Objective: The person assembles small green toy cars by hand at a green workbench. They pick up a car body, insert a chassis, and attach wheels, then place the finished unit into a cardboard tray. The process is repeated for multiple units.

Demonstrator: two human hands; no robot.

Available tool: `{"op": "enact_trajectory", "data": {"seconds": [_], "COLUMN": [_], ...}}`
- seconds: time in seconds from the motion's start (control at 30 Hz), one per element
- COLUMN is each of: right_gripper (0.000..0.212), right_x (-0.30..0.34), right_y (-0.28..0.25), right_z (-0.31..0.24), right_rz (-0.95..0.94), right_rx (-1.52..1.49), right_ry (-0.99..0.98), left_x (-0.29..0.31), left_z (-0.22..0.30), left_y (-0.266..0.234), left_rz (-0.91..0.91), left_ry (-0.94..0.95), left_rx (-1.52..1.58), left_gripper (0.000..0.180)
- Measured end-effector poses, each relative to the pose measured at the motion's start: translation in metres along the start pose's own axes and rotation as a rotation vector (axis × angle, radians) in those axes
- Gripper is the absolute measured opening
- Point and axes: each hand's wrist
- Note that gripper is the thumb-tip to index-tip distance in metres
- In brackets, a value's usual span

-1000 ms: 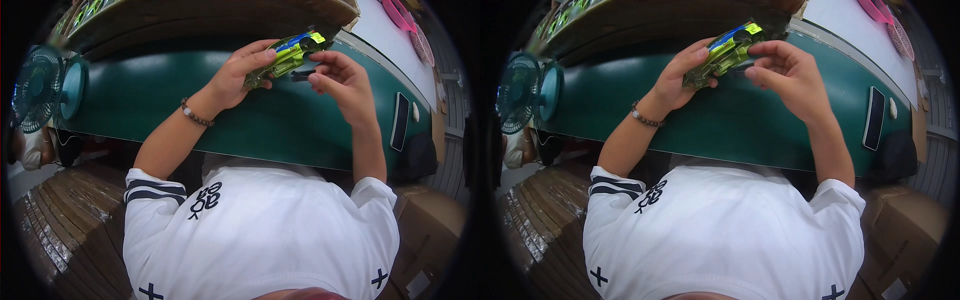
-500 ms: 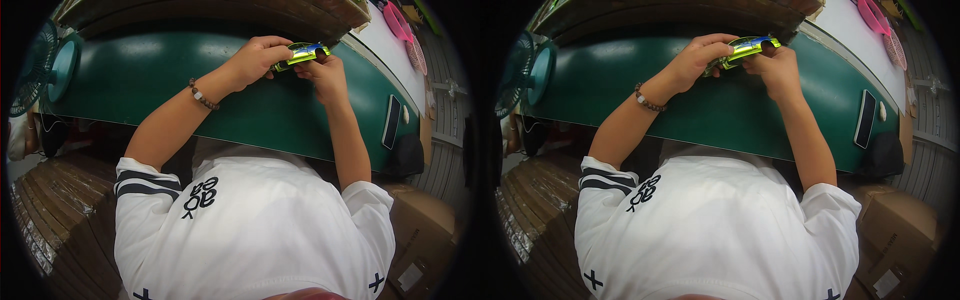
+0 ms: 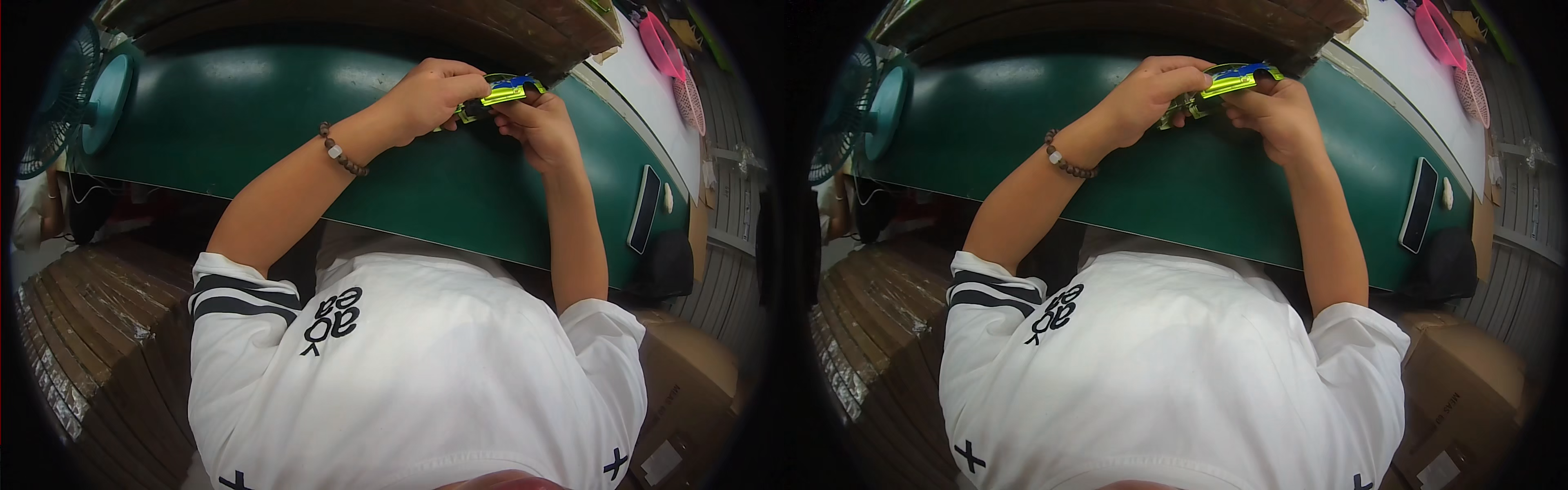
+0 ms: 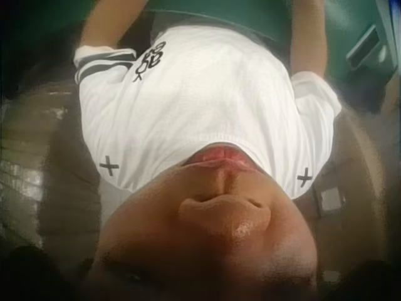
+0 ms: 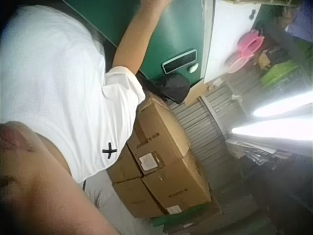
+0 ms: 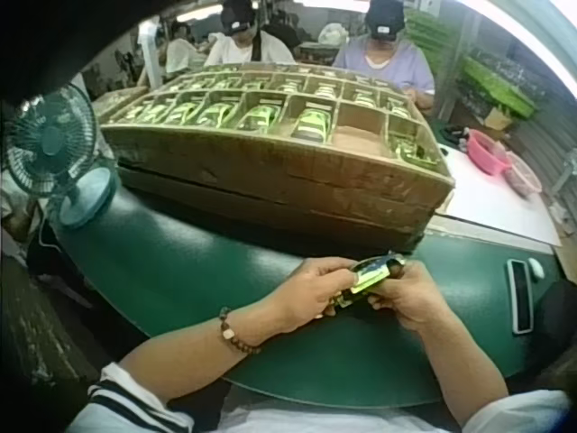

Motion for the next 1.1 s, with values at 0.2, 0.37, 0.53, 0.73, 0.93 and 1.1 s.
{"op": "enact_trajectory", "data": {"seconds": [0.2, 0.37, 0.53, 0.73, 0.93, 1.1], "right_gripper": [0.018, 0.018, 0.017, 0.026, 0.026, 0.019], "right_x": [0.000, 0.004, 0.011, 0.012, 0.015, 0.022], "right_y": [0.006, 0.009, 0.021, 0.024, 0.025, 0.018], "right_z": [0.005, 0.005, 0.002, 0.005, 0.008, 0.023], "right_rz": [0.000, 0.026, 0.114, 0.249, 0.310, 0.087], "right_rx": [0.025, 0.149, 0.244, 0.527, 0.756, 0.857], "right_ry": [-0.002, -0.046, -0.100, -0.191, -0.441, -0.758], "left_x": [0.000, 0.001, 0.001, 0.000, 0.003, 0.001], "left_z": [0.000, 0.000, -0.001, 0.000, 0.003, 0.006], "left_y": [-0.001, 0.000, 0.000, 0.000, 0.001, -0.005], "left_rz": [-0.008, -0.004, -0.004, -0.018, 0.002, -0.034], "left_ry": [0.004, 0.021, 0.041, 0.032, 0.013, -0.041], "left_rx": [-0.012, -0.006, -0.027, -0.035, 0.016, 0.012], "left_gripper": [0.036, 0.036, 0.036, 0.037, 0.038, 0.042]}}
Point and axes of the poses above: each hand's wrist, its own x-axis away from the middle knuckle, its own y-axis out of the palm, z = x × y
